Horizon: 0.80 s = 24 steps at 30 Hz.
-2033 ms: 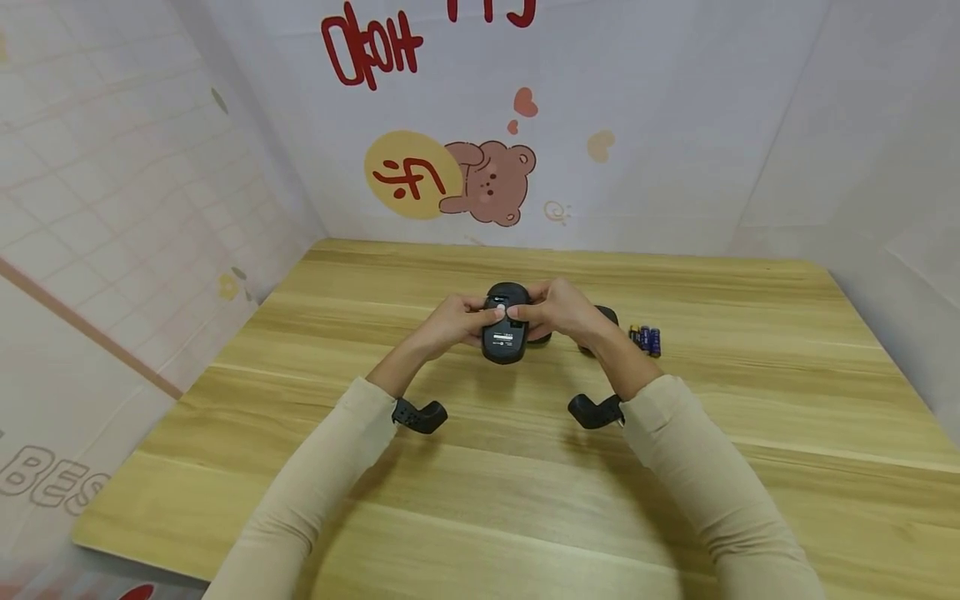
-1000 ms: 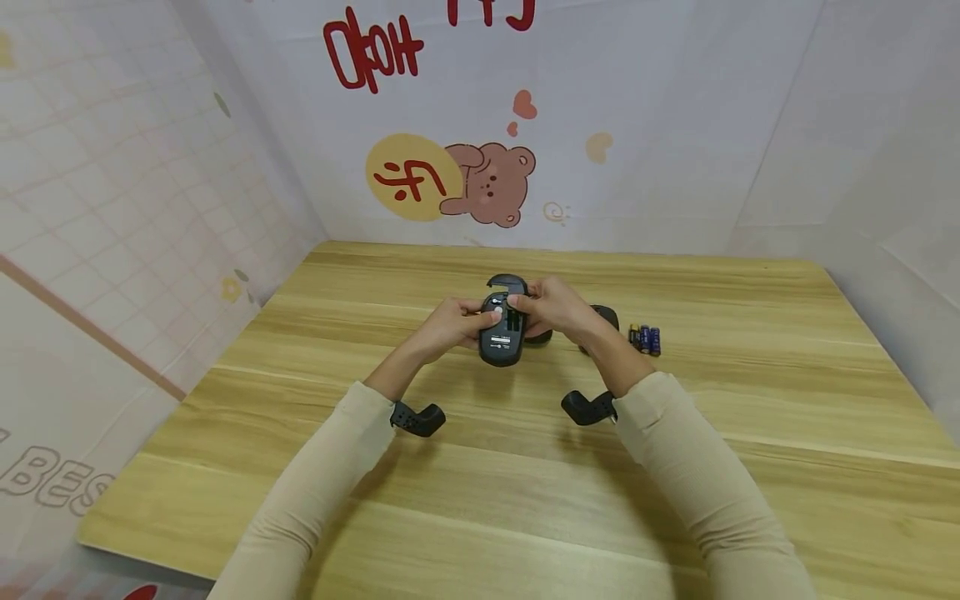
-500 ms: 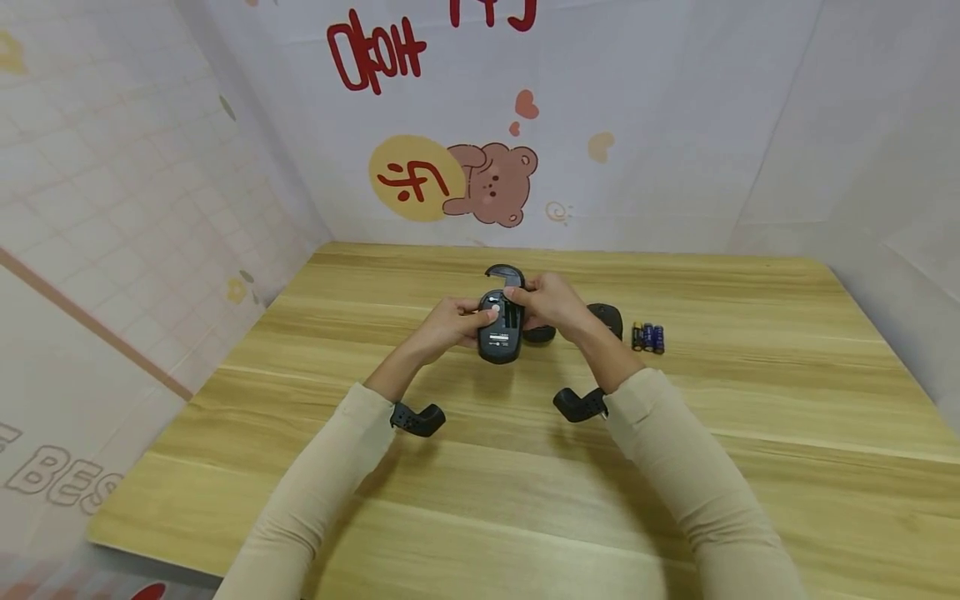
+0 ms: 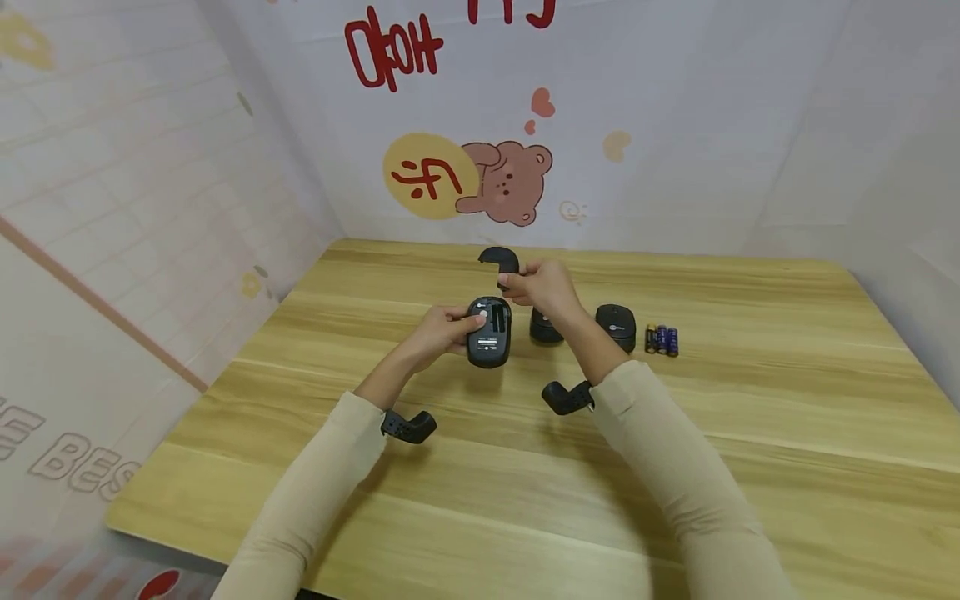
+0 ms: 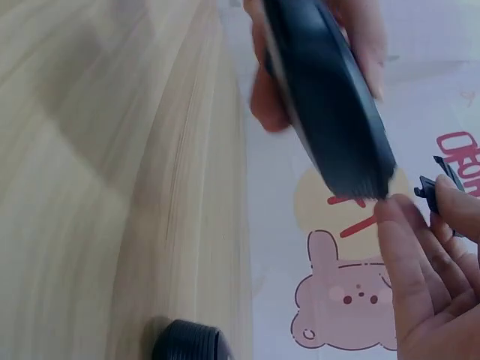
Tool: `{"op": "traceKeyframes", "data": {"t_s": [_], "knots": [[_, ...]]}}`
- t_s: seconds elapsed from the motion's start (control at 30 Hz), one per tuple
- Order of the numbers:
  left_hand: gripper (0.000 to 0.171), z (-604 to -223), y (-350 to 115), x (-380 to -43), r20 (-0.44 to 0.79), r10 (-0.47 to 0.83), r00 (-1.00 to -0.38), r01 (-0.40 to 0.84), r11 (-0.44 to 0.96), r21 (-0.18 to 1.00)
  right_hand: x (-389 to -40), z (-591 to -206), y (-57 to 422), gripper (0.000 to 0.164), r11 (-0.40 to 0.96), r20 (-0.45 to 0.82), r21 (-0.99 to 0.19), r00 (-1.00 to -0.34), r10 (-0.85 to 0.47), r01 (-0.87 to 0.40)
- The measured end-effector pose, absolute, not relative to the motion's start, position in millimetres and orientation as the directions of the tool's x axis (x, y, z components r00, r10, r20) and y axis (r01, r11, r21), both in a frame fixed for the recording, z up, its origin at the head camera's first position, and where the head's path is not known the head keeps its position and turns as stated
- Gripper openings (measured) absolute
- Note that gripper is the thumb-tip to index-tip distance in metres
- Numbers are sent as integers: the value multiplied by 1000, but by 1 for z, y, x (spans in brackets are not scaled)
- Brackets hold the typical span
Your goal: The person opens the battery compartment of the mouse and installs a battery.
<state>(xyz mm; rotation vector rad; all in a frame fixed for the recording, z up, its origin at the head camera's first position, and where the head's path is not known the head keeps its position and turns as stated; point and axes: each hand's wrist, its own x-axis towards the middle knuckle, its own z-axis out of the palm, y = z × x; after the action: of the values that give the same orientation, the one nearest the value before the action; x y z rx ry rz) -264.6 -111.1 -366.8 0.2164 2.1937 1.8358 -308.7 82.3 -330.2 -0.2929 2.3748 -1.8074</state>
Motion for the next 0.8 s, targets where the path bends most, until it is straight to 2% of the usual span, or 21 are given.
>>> {"op": "traceKeyframes", "data": {"t_s": [0.2, 0.33, 0.47, 0.7, 0.8], "knots": [[38, -369, -140, -255, -139, 218, -966, -99, 188, 977, -324, -336, 68, 23, 146, -9, -989, -979, -203, -21], [37, -369, -157, -246, -152, 180, -972, -119, 183, 976, -333, -347, 57, 18, 149, -52, -989, -978, -204, 21], [40, -368, -171, -239, -144, 152, -978, -114, 187, 976, -338, -361, 46, 19, 222, -95, -974, -975, -202, 49], [40, -365, -192, -230, -140, 86, -986, -124, 170, 978, -342, -387, 35, 19, 454, -141, -890, -972, -188, 41], [40, -364, -195, -229, -134, 82, -988, -119, 167, 979, -343, -396, 30, 39, 524, -154, -851, -968, -200, 27]]}}
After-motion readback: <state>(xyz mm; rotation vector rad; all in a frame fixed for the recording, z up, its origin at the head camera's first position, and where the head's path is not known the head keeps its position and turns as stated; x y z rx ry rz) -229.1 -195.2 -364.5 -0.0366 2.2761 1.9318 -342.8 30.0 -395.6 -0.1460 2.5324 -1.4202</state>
